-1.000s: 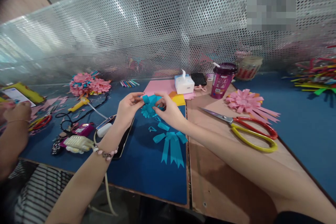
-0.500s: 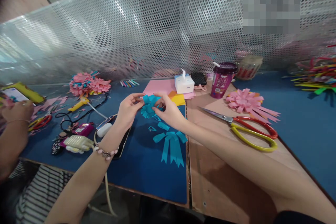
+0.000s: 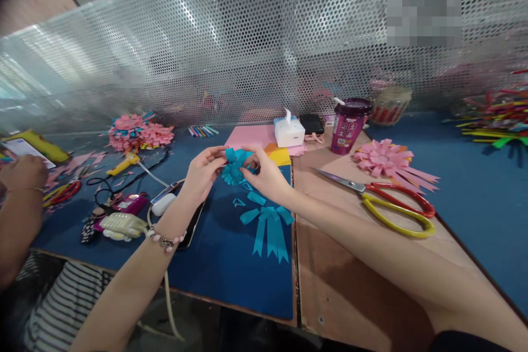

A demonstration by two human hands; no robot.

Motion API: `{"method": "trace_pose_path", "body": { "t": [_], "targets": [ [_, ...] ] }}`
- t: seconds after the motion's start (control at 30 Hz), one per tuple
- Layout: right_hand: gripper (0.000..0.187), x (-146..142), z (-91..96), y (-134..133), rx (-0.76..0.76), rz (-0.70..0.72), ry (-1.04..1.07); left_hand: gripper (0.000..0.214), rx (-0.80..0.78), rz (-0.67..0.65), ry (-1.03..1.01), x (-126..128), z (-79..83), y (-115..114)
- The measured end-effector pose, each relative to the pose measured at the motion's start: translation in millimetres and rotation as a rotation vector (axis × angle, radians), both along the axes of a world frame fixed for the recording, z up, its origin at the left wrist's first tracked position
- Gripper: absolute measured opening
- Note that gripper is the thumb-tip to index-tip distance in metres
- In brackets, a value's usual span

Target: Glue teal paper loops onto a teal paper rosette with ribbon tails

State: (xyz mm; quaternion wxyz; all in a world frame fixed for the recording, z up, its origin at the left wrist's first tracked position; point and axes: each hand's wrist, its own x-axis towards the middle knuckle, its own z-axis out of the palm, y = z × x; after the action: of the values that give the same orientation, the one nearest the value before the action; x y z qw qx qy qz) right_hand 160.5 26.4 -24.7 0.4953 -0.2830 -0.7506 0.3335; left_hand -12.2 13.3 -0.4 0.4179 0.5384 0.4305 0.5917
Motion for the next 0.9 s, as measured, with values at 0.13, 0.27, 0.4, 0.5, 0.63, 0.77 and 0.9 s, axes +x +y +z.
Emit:
{"method": "trace_pose_path", "body": {
  "t": [0.13,0.27,0.4,0.5,0.63,0.77,0.9],
  "targets": [
    [0.044,-0.9,-1.4,1.6,0.004,-0.035,-0.002,0.029,-0.03,-0.06,-0.005,0.5,1.1,-1.3],
    [0.042,1.8,2.4,0.9,0.007,-0.103,0.021,0.033,-0.085,-0.134,0.03,1.5,-1.9,-1.5],
    [0.044,16.2,5.4,-6.5,-0.031,-0.153,0.039,0.041,-0.132,-0.226,0.112,10.8,-3.7,-7.9],
    [0.044,32.0,4.0,-18.5,-0.067,-0.168,0.015,0.039,-0.163,-0.316,0.2,22.5,-2.5,-19.6],
    [0.046,49.9,1.2,-39.8,-0.082,-0.157,-0.035,0.027,-0.255,-0.398,0.331,37.7,0.0,-36.8],
    [0.051,66.6,10.2,-63.6,-0.104,-0.204,-0.149,0.023,-0.259,-0.429,0.354,45.8,0.6,-45.5],
    [0.046,91.5,37.4,-90.6,0.064,-0.289,-0.097,0.023,-0.255,-0.396,0.366,45.9,-1.4,-43.9]
  ]
}}
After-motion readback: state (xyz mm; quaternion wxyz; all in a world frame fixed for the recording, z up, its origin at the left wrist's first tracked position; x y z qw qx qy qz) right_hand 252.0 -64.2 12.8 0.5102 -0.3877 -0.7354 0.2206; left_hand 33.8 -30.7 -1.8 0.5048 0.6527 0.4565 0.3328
